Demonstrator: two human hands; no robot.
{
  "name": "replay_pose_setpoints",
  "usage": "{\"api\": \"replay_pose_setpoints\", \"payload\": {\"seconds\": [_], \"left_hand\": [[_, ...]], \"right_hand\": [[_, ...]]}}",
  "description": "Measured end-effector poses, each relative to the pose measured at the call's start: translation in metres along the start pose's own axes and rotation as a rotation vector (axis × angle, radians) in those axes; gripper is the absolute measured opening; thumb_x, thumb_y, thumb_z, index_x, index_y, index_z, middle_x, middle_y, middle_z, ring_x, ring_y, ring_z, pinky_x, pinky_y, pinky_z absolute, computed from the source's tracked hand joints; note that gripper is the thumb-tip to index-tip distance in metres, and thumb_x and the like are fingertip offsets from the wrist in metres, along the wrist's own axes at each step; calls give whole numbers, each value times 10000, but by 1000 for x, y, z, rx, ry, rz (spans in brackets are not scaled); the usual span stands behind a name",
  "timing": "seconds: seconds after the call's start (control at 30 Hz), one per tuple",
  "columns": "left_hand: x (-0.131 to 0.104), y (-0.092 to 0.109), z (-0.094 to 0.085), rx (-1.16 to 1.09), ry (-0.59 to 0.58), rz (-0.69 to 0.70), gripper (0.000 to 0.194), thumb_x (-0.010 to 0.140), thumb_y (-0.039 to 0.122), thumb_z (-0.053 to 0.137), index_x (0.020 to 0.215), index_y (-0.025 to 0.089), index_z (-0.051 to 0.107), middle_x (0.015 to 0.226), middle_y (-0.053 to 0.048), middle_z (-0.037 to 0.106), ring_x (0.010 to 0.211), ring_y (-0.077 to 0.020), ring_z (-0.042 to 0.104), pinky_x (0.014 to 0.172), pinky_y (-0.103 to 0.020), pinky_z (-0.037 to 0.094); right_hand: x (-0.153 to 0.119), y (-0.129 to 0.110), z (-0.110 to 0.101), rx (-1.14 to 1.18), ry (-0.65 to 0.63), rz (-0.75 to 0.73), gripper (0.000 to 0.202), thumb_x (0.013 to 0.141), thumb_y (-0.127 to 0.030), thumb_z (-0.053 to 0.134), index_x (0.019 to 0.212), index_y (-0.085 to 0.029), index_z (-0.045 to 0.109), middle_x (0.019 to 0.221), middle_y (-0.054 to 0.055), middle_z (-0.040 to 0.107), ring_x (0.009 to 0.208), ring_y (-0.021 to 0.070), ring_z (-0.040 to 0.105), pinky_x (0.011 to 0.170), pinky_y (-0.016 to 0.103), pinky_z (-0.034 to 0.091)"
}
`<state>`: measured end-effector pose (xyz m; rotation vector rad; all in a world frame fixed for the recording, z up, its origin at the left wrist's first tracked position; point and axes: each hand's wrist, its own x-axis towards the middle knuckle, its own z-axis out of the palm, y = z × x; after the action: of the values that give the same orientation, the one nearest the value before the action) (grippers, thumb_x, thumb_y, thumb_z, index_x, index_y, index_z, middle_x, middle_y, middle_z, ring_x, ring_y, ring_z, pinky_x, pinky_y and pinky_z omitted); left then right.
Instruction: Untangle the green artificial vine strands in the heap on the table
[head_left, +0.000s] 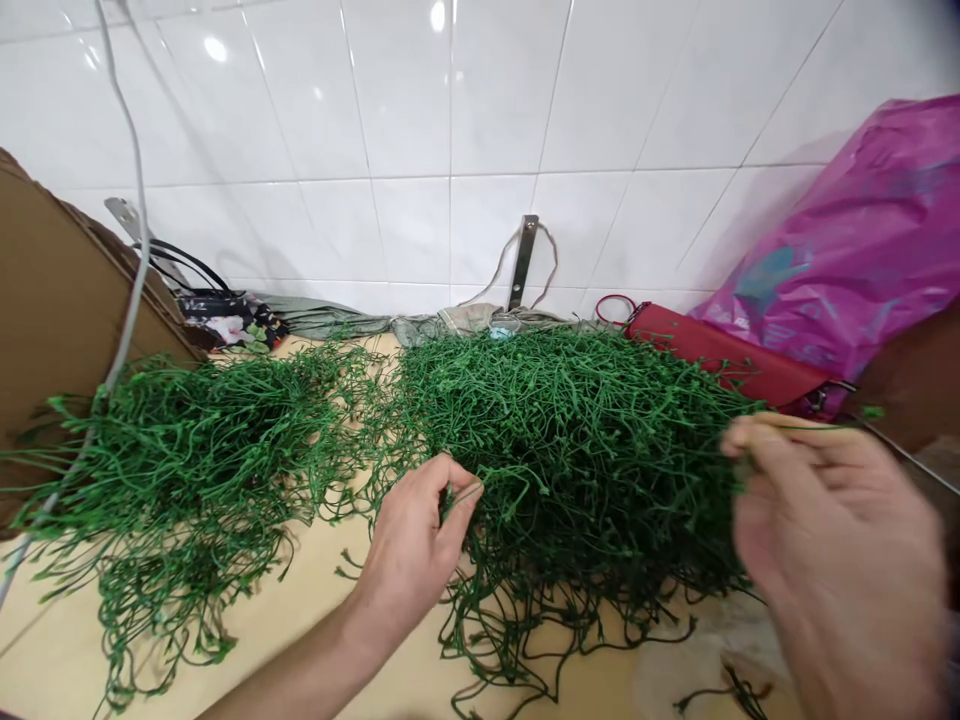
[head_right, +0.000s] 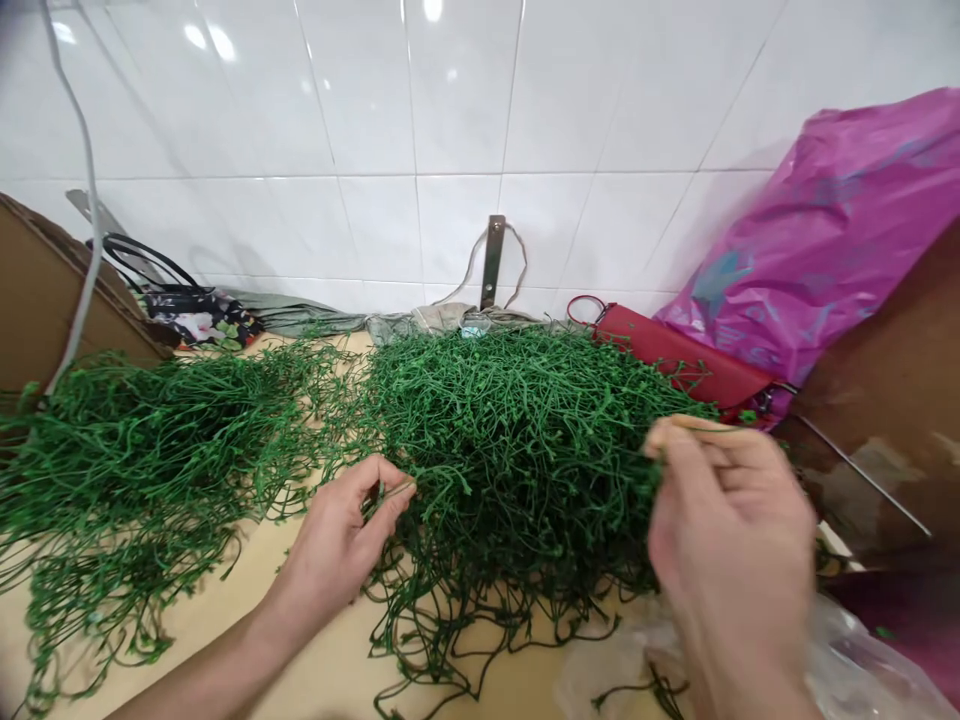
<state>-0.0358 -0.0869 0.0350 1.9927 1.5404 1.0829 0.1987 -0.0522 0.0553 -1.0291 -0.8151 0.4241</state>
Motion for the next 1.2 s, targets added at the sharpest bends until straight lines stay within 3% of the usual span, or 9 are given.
{"api": "replay_pose_setpoints", "payload": {"seconds": [0.07, 0.13, 0.23, 0.37, 0.47, 0.67, 0.83, 0.97, 1.2], "left_hand": [[2, 0, 3, -63, 11, -19, 161, 945, 234, 544, 790, 204, 582, 717, 11, 645, 660, -152, 577, 643, -263, 418], [4, 3, 7, -139, 27, 4, 142, 944, 252, 550, 822, 203, 603, 755, 5, 660, 698, -150, 590, 668, -258, 432], [5, 5, 11, -235, 43, -26, 149, 948, 291, 556, 852, 199, 624, 761, 5, 640, 711, -143, 577, 672, -249, 433], [7, 3, 8, -432, -35, -212, 218, 944, 384, 561, 865, 188, 616, 733, 18, 598, 636, -120, 544, 634, -238, 436], [9, 3, 5, -547, -122, -295, 252, 933, 413, 565, 844, 179, 594, 711, 24, 573, 616, -110, 530, 623, -228, 434], [7, 4, 6, -565, -198, -311, 241, 924, 398, 582, 837, 174, 597, 675, 35, 515, 619, -109, 443, 580, -218, 363], [4, 3, 6, -583, -236, -298, 284, 941, 399, 559, 776, 170, 585, 670, 33, 510, 617, -105, 424, 579, -225, 344], [2, 1, 8, -580, -232, -306, 263, 929, 396, 572, 804, 169, 615, 685, 24, 548, 615, -110, 451, 580, -228, 359], [0, -1, 9, -419, -161, -223, 238, 914, 370, 585, 783, 180, 648, 656, 26, 556, 637, -125, 467, 625, -245, 368]], "right_hand": [[5, -1, -6, -128, 19, -75, 153, 720, -261, 775, 821, -225, 665, 797, -17, 660, 718, 128, 585, 763, 289, 467], [-2, 2, -6, -464, -190, -146, 123, 844, -328, 683, 925, -236, 687, 843, 23, 701, 739, 176, 626, 714, 333, 495], [-21, 14, 1, -609, -543, -354, 212, 954, -243, 501, 998, -244, 708, 1033, 85, 731, 962, 224, 677, 876, 412, 530], [-35, 23, 8, -615, -566, -505, 323, 964, -136, 425, 1096, -247, 698, 1170, 103, 709, 1102, 228, 650, 996, 450, 505], [-38, 17, 10, -531, -649, -397, 252, 965, -196, 493, 1116, -243, 690, 1144, 85, 722, 1086, 209, 664, 990, 393, 521], [-48, 7, 15, -345, -866, 85, 271, 932, -398, 596, 1140, -251, 688, 1113, 55, 750, 1012, 199, 699, 926, 351, 549], [-53, 4, 19, -246, -962, 363, 269, 900, -426, 620, 1074, -229, 674, 911, 33, 765, 848, 181, 713, 789, 310, 568], [-53, -2, 20, -305, -995, 336, 212, 906, -409, 577, 860, -215, 651, 762, 19, 718, 742, 168, 677, 712, 291, 550], [-48, -4, 18, -430, -915, 124, 207, 859, -377, 628, 1003, -248, 701, 930, 37, 759, 844, 200, 696, 794, 333, 563]]}}
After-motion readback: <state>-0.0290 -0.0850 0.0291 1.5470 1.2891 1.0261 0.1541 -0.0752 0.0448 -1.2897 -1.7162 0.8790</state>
